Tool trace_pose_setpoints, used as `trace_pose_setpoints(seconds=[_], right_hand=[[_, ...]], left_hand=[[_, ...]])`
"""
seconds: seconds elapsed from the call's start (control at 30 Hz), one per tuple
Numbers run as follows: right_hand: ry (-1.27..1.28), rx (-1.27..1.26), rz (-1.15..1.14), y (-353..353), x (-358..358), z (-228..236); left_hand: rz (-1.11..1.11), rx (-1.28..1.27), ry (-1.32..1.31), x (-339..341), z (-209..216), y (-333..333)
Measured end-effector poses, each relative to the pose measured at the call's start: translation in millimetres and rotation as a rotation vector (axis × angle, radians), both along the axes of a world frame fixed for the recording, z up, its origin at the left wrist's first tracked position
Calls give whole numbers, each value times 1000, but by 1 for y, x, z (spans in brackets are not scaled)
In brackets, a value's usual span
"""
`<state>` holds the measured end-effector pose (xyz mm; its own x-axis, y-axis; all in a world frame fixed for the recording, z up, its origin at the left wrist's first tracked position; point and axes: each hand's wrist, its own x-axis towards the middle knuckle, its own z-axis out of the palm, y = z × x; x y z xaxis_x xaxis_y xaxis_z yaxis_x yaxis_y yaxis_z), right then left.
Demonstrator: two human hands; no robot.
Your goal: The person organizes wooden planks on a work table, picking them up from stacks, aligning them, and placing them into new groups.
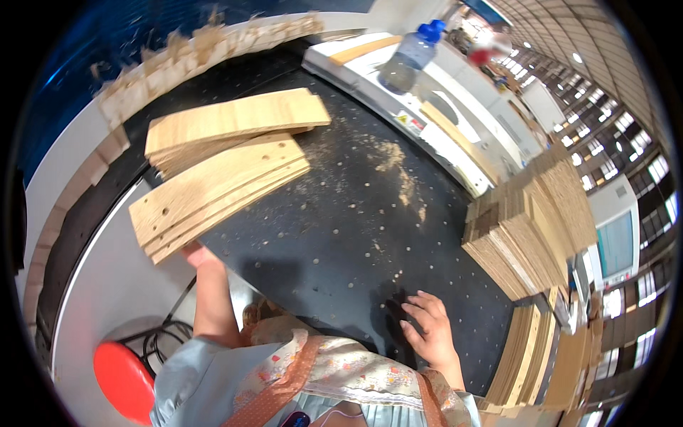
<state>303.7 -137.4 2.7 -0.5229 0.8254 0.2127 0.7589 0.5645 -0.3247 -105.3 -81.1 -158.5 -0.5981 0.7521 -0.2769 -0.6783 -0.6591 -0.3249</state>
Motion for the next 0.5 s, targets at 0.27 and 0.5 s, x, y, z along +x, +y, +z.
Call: trace_pose_setpoints(seconds=[0.27,0.5], right_hand=[[6,-16,11,5,-7,-1],[-8,-40,25,11,-8,-1]], left_hand=[[19,111,246,-16,-59,-8],[2,51,130,-26,-53,-24]])
